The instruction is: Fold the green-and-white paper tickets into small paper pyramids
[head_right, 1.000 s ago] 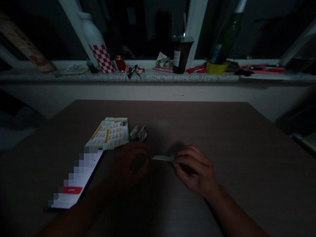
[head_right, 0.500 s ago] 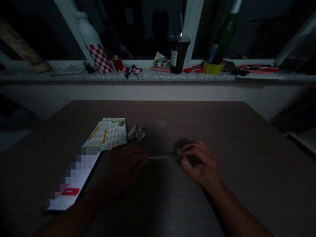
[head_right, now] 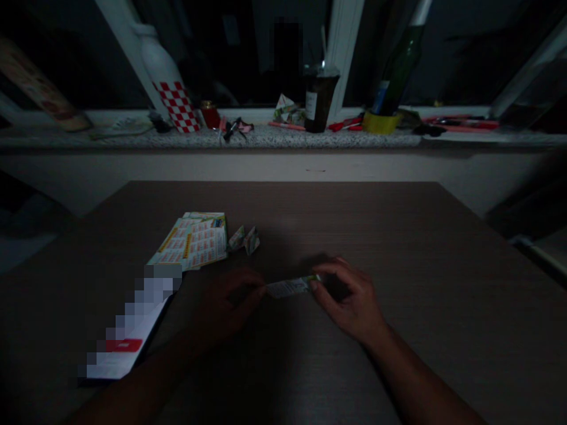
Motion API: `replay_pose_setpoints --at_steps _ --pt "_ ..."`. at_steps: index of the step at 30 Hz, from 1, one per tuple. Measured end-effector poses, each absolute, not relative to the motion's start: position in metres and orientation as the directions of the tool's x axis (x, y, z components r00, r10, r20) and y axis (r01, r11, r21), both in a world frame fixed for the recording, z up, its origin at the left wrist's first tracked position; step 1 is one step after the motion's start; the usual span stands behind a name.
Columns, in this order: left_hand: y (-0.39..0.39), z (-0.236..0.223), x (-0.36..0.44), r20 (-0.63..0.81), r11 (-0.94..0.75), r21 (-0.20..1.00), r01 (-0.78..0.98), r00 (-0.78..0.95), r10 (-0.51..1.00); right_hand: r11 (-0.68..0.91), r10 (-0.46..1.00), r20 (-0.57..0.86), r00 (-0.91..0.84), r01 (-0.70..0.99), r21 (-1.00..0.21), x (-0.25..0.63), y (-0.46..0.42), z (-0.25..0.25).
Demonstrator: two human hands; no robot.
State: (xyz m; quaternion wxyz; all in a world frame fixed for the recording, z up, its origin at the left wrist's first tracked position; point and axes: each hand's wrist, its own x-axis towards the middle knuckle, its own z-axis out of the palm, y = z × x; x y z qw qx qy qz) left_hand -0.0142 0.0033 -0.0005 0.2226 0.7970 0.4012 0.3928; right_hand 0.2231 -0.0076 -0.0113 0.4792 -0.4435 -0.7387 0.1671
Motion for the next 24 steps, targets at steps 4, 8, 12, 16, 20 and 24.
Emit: replay_pose_setpoints --at_steps 4,8,12,16,20,24 --pt "0.001 -0.003 -0.013 0.502 -0.633 0.606 0.481 0.385 0.774 0.624 0.763 0.627 -0.158 0.435 -0.649 0.218 -0.009 -0.006" --pt "0.0 -0.004 -0.012 0.538 -0.654 0.572 0.495 0.376 0.755 0.659 0.714 0.688 -0.13 0.458 -0.597 0.214 -0.011 -0.004" --pt "-0.002 -0.004 -0.008 0.531 -0.628 0.598 0.498 0.341 0.776 0.7 0.662 0.733 -0.158 0.479 -0.529 0.209 -0.014 -0.003" --pt "-0.005 -0.006 -0.004 0.545 -0.621 0.615 0.487 0.308 0.78 0.714 0.661 0.722 -0.203 0.465 -0.523 0.205 -0.017 -0.006" --pt "-0.007 -0.008 -0.002 0.519 -0.604 0.634 0.483 0.313 0.796 0.72 0.678 0.692 -0.25 0.418 -0.554 0.199 -0.018 -0.008" --pt "-0.007 -0.006 -0.001 0.436 -0.524 0.717 0.461 0.289 0.852 0.732 0.679 0.665 -0.311 0.355 -0.582 0.194 -0.018 -0.006"
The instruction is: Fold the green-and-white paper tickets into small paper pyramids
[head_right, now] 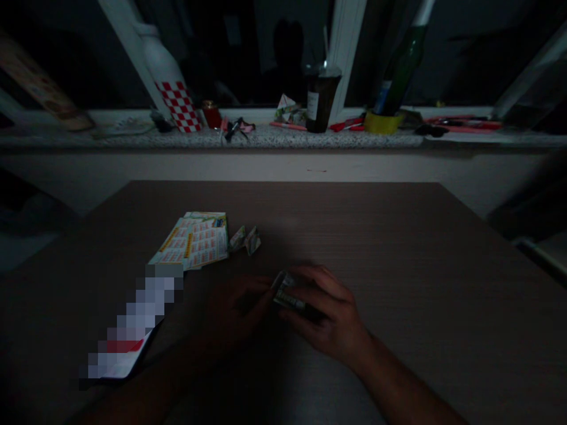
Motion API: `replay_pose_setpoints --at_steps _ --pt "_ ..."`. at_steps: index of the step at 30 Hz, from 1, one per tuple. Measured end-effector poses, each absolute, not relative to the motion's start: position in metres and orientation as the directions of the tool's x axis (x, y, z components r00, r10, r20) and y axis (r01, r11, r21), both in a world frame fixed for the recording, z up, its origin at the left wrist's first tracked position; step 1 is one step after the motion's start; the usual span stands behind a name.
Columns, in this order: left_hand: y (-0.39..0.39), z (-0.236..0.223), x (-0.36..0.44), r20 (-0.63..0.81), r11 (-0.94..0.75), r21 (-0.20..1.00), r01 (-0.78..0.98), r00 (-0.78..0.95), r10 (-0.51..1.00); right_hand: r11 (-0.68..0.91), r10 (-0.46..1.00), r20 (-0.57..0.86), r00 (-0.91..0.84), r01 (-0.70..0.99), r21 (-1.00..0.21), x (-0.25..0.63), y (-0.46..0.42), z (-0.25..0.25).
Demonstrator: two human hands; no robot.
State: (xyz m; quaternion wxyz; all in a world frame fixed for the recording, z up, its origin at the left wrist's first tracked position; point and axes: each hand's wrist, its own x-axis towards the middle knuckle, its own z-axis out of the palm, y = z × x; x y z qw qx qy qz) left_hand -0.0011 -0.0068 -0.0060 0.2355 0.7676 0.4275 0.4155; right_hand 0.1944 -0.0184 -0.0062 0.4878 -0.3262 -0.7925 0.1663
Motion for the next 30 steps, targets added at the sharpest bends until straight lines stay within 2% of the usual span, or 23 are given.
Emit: replay_pose_setpoints --at_steps 6,11,17,21,25,30 --pt "-0.007 -0.001 -0.001 0.244 -0.325 0.876 0.355 0.254 0.936 0.68 0.733 0.619 -0.281 0.298 -0.67 0.193 -0.019 -0.008" --pt "-0.009 0.002 0.0 0.145 -0.208 0.947 0.245 0.251 0.957 0.47 0.883 0.455 -0.117 0.201 -0.86 0.192 -0.022 -0.019" --pt "-0.009 -0.008 0.003 0.04 -0.036 0.999 -0.018 0.31 0.95 0.336 0.94 0.341 0.02 0.119 -0.934 0.189 -0.024 -0.023" --pt "-0.008 -0.013 0.004 -0.026 0.021 1.0 0.023 0.251 0.968 0.271 0.962 0.272 0.026 0.042 -0.962 0.187 -0.024 -0.021" --pt "-0.009 -0.009 0.004 0.011 -0.042 0.991 0.129 0.228 0.974 0.201 0.979 0.201 -0.024 -0.004 -0.98 0.186 -0.027 -0.019" --pt "-0.01 -0.002 0.004 0.018 -0.059 0.987 0.149 0.259 0.966 0.246 0.967 0.242 -0.085 0.052 -0.968 0.19 -0.028 -0.015"
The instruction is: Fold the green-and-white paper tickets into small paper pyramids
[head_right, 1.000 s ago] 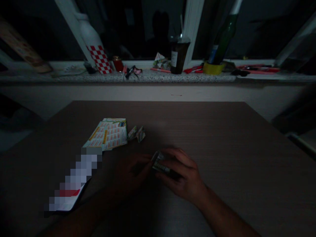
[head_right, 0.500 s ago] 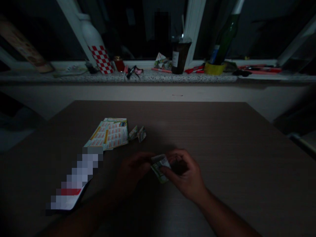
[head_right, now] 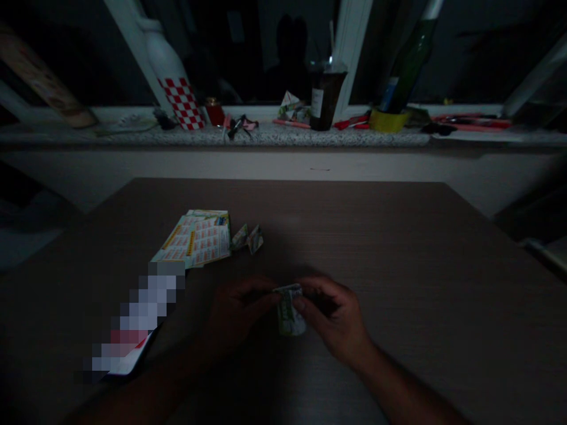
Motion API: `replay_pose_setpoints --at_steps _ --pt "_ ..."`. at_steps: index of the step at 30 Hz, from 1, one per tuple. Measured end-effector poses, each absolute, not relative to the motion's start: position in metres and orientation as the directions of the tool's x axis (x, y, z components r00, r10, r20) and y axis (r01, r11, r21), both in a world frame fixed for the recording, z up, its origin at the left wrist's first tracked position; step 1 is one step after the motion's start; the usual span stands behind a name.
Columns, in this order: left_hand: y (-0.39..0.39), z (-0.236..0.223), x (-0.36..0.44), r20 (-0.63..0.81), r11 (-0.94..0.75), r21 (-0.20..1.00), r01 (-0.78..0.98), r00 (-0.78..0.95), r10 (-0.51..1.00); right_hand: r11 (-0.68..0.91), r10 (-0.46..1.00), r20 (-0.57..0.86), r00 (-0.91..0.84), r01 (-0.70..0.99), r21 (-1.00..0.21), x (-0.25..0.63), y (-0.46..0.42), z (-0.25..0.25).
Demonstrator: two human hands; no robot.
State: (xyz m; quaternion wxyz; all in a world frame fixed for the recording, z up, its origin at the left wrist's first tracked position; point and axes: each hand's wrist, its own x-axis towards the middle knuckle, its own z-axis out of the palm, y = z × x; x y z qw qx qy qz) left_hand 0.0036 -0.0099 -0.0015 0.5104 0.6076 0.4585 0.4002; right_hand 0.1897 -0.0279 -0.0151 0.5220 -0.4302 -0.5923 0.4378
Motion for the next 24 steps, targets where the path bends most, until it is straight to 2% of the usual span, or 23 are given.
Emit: replay_pose_setpoints --at_steps 18,24 --pt "-0.0116 0.0041 0.0024 0.113 -0.177 0.961 0.213 0.282 0.953 0.308 0.951 0.307 -0.033 0.175 -0.935 0.191 -0.0276 -0.0102" --pt "-0.0131 0.003 0.0018 0.165 -0.223 0.958 0.182 0.285 0.944 0.329 0.943 0.332 -0.018 0.208 -0.921 0.1913 -0.0272 -0.0106"
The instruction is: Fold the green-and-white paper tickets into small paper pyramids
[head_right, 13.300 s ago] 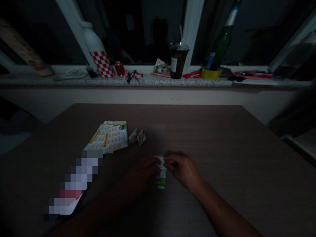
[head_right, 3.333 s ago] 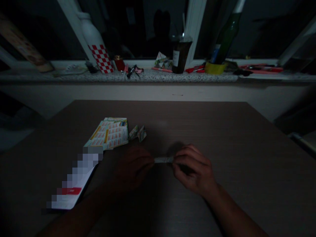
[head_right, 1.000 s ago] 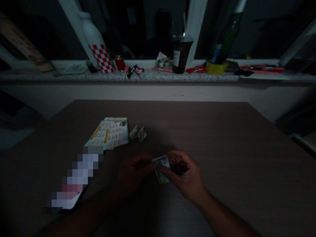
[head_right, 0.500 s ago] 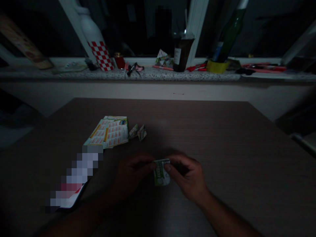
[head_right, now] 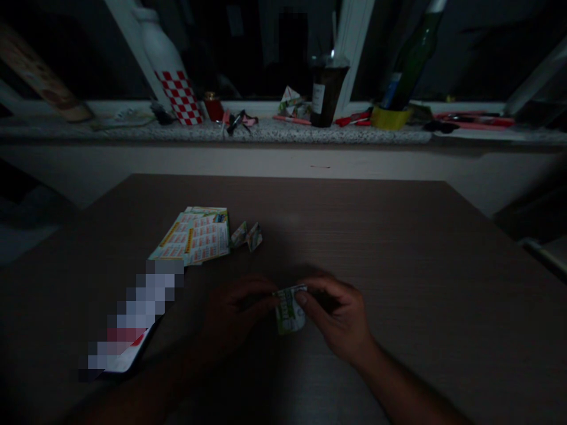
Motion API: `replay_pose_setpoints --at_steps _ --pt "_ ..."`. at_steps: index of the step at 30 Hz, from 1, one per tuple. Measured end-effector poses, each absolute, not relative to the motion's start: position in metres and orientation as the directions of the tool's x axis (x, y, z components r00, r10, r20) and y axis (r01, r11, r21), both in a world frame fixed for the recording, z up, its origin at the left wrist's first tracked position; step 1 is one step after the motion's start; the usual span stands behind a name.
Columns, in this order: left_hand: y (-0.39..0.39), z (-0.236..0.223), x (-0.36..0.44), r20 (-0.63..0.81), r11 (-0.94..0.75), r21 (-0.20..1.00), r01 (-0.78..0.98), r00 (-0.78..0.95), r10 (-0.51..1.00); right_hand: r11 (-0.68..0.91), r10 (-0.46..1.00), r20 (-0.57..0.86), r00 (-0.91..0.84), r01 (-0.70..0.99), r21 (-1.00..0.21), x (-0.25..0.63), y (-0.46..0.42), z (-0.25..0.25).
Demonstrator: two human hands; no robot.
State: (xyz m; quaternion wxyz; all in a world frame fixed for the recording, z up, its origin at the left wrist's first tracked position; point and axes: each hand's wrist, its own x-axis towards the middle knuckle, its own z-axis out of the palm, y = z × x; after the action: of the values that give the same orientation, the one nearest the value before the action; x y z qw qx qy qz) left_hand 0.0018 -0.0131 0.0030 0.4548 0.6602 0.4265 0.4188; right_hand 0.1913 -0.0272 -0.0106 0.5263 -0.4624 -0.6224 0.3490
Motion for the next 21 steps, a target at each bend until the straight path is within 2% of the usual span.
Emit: replay_pose_setpoints --at_steps 21 --pt "-0.0129 0.0042 0.0026 0.135 -0.182 0.971 0.155 0.271 0.953 0.376 0.925 0.378 -0.042 0.242 -0.894 0.1923 -0.0272 -0.0097"
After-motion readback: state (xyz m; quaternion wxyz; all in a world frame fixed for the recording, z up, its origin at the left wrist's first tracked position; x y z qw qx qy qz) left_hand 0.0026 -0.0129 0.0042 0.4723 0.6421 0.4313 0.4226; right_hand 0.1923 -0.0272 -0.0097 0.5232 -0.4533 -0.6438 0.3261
